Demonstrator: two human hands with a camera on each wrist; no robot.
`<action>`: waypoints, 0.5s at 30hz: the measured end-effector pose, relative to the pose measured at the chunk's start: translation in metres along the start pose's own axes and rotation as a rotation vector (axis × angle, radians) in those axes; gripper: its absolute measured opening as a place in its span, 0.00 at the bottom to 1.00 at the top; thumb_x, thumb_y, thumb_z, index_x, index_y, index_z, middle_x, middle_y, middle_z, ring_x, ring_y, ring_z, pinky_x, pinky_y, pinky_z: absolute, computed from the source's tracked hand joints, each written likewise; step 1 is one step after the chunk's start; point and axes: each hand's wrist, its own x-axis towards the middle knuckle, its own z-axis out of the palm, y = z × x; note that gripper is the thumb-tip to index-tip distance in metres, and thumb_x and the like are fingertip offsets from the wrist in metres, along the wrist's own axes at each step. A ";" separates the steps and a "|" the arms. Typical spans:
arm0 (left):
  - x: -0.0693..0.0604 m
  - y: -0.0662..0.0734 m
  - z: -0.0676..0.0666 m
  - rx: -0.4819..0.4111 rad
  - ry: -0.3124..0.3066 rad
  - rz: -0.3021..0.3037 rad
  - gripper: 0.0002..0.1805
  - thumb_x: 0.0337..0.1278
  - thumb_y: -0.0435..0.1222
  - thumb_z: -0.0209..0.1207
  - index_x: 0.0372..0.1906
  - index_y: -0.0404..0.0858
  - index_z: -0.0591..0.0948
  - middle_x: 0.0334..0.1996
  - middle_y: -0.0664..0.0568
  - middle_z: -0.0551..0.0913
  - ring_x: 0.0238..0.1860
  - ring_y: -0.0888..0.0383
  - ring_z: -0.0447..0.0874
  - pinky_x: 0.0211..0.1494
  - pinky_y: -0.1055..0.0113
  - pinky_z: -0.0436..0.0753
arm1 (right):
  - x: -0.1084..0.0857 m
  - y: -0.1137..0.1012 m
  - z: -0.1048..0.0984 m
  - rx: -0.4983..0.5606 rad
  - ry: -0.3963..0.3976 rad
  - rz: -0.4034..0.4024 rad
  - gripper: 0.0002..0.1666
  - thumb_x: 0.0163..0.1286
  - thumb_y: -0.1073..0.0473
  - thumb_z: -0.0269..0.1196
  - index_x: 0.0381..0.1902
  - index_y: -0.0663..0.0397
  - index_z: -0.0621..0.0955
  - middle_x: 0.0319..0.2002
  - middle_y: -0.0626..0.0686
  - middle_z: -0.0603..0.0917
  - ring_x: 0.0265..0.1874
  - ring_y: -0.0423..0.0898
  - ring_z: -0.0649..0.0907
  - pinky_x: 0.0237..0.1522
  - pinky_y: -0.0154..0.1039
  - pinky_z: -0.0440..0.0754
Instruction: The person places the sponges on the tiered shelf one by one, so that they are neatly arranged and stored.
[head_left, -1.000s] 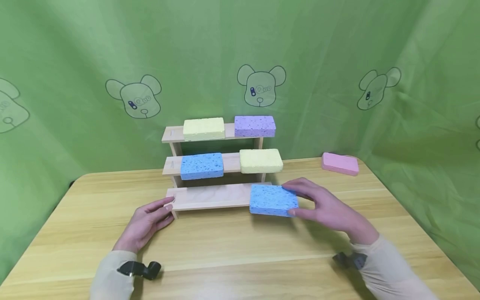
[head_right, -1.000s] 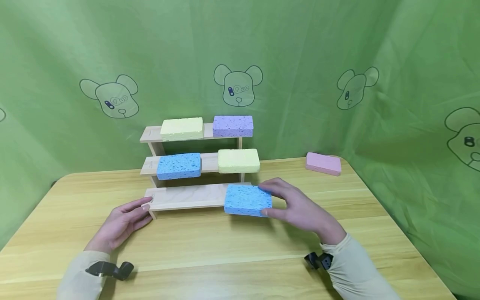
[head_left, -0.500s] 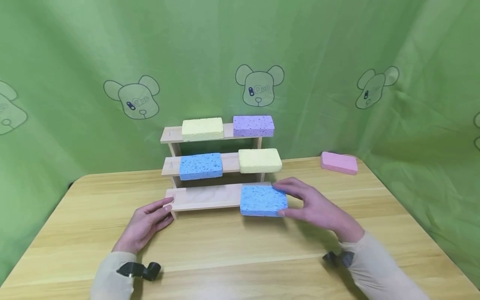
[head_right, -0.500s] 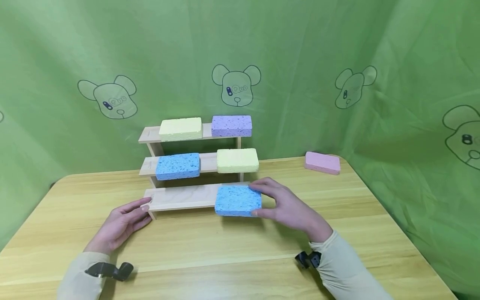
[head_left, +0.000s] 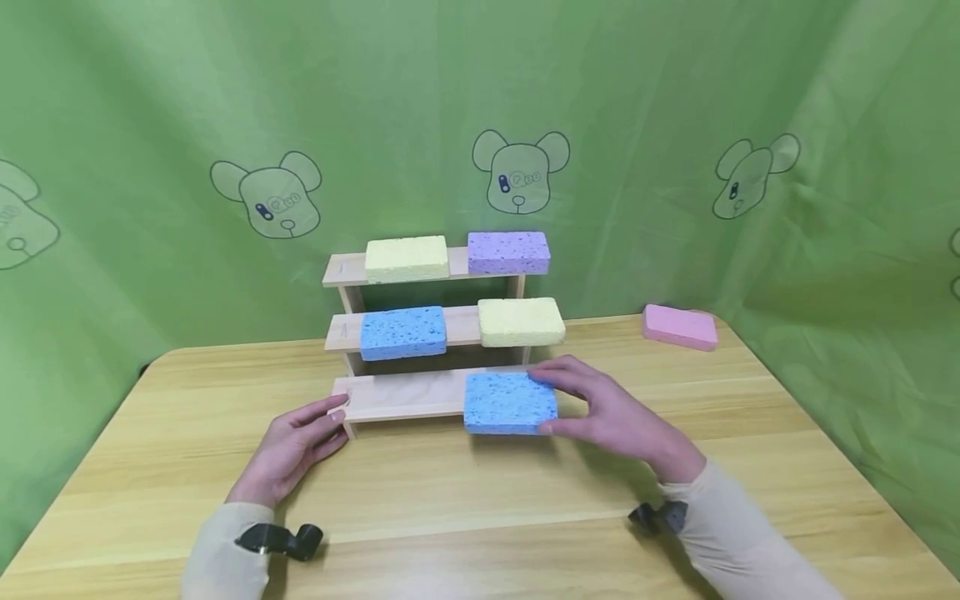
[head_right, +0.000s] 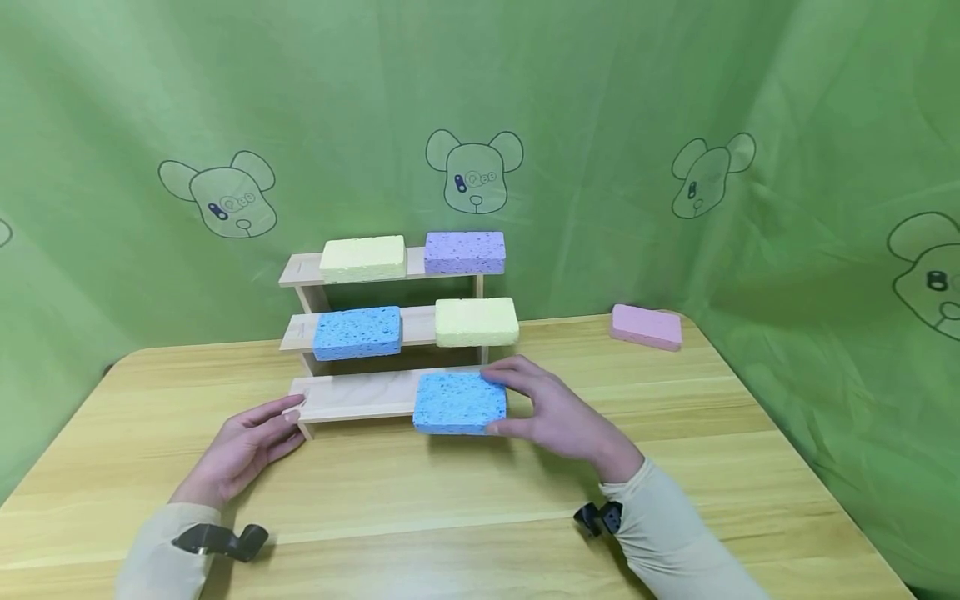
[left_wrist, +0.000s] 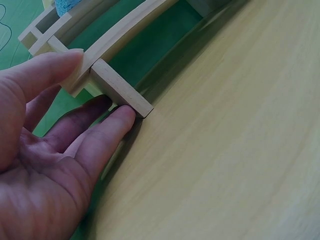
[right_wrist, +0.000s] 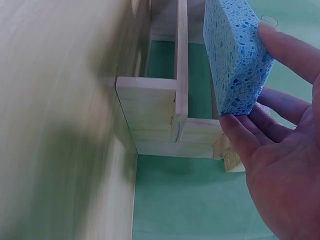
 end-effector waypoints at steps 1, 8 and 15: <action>0.000 0.000 0.000 0.005 -0.001 -0.001 0.19 0.63 0.27 0.61 0.59 0.34 0.80 0.72 0.39 0.57 0.55 0.54 0.80 0.62 0.58 0.78 | 0.001 -0.001 0.001 0.004 -0.002 0.001 0.41 0.60 0.49 0.73 0.67 0.57 0.73 0.63 0.50 0.73 0.64 0.52 0.71 0.68 0.58 0.66; -0.002 0.000 0.000 0.023 0.000 0.005 0.22 0.63 0.28 0.61 0.62 0.31 0.77 0.72 0.39 0.57 0.56 0.53 0.79 0.62 0.59 0.78 | 0.007 -0.003 0.008 0.021 -0.005 -0.010 0.41 0.59 0.51 0.74 0.67 0.59 0.73 0.64 0.49 0.73 0.64 0.51 0.70 0.68 0.56 0.66; 0.001 -0.001 0.001 0.007 0.003 0.011 0.18 0.63 0.27 0.61 0.57 0.36 0.81 0.72 0.39 0.58 0.54 0.54 0.80 0.62 0.58 0.78 | 0.012 -0.005 0.013 0.016 -0.010 -0.010 0.41 0.59 0.50 0.73 0.67 0.58 0.73 0.64 0.49 0.72 0.64 0.51 0.70 0.68 0.56 0.66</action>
